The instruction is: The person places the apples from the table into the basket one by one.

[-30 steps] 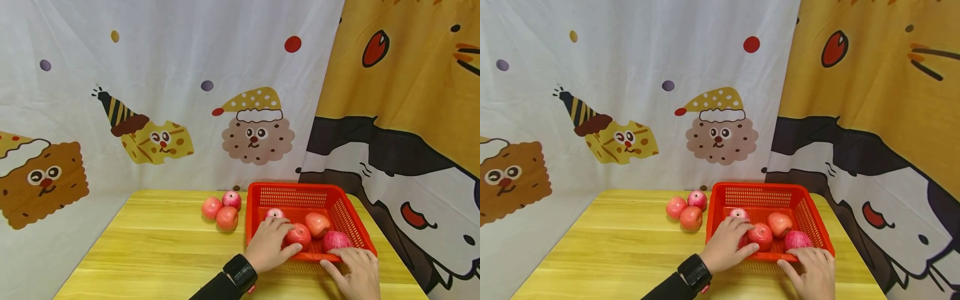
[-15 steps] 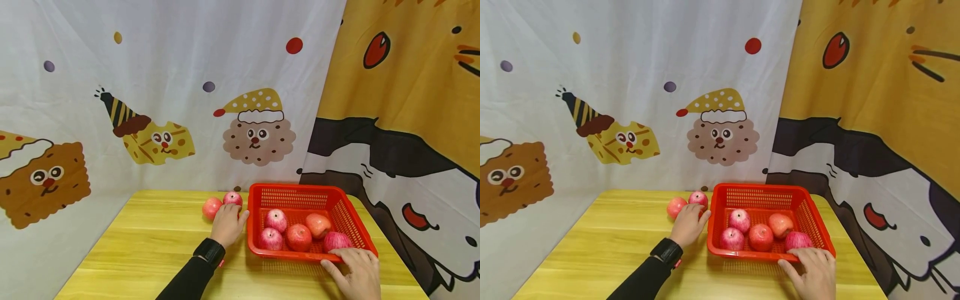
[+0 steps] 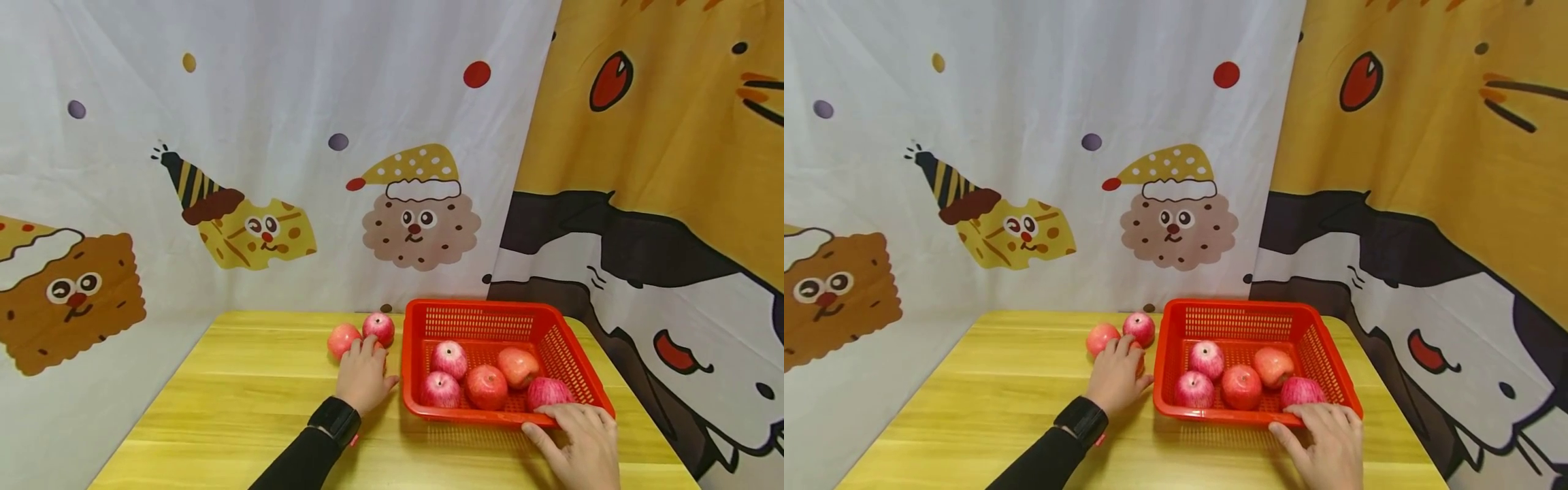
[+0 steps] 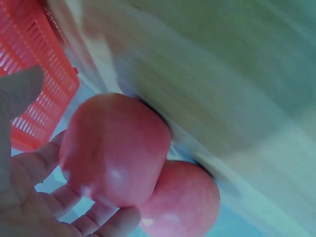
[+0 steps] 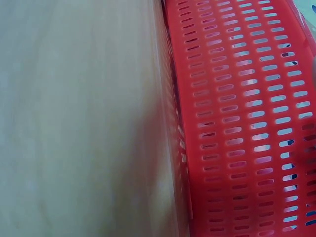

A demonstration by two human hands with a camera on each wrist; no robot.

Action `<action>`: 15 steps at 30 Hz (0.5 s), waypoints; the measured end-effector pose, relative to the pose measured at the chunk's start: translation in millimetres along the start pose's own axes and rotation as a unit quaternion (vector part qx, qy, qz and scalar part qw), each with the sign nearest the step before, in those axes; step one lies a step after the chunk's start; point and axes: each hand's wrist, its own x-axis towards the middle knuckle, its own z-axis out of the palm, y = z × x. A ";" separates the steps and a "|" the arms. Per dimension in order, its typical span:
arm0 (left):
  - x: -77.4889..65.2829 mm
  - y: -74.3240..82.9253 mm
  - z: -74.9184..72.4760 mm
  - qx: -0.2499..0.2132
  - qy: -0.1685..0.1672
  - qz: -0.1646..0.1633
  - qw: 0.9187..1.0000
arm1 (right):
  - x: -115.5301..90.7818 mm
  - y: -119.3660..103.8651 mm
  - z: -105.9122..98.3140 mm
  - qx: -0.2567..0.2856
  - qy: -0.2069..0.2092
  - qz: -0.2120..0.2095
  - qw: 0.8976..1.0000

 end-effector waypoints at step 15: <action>-36.1 -19.3 -22.0 -0.172 -0.114 -0.013 0.978 | 0.8 -1.9 -1.6 0.008 0.010 -0.013 1.000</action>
